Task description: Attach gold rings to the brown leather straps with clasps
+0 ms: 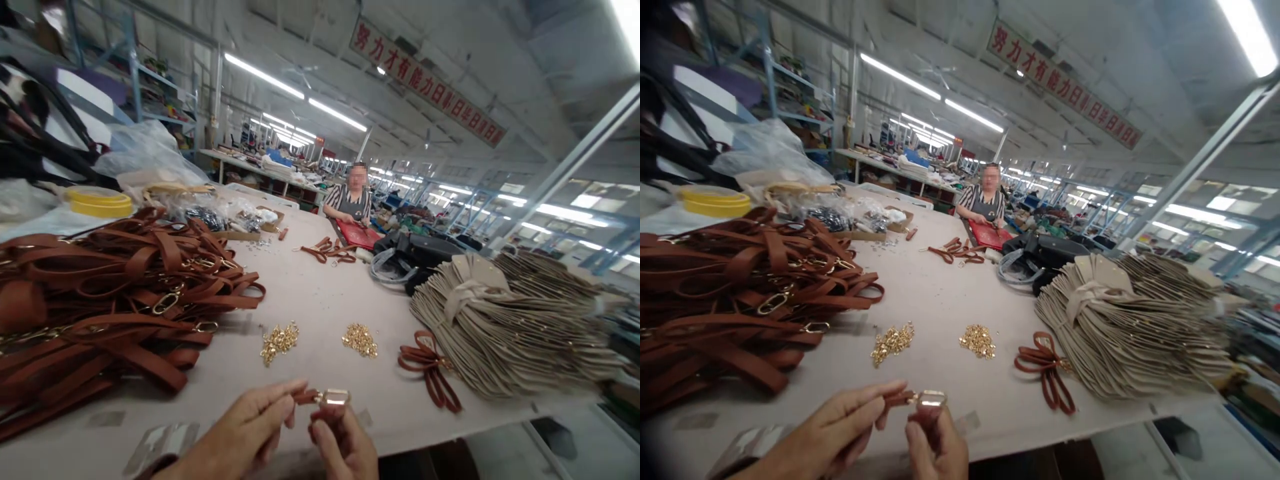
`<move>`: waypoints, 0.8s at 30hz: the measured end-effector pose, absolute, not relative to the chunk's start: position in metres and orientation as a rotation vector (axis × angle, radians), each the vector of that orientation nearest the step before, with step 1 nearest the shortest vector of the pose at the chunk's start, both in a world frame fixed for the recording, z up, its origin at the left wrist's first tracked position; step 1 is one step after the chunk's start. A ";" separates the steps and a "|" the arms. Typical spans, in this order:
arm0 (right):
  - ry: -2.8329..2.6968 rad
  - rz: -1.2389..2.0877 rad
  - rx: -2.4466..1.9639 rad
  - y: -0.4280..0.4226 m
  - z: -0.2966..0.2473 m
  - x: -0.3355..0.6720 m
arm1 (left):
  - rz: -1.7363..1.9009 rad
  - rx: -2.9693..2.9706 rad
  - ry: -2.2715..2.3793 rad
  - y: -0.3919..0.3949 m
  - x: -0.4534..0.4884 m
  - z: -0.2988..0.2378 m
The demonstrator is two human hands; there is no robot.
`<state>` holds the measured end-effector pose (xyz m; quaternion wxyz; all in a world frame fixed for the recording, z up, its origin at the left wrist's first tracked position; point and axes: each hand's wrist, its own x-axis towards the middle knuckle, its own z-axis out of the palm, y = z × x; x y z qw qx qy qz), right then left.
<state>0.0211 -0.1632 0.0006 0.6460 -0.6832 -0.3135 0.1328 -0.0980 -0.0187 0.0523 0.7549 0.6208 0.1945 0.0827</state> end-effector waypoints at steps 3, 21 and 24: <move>-0.777 0.120 -1.828 -0.170 0.013 0.068 | 0.214 1.297 0.485 0.003 -0.086 0.064; -1.034 -0.172 -2.247 -0.105 -0.027 0.246 | 0.112 0.933 0.468 0.034 -0.021 0.041; -1.216 -0.331 -2.146 -0.102 -0.030 0.238 | 0.089 0.910 0.446 0.034 -0.018 0.029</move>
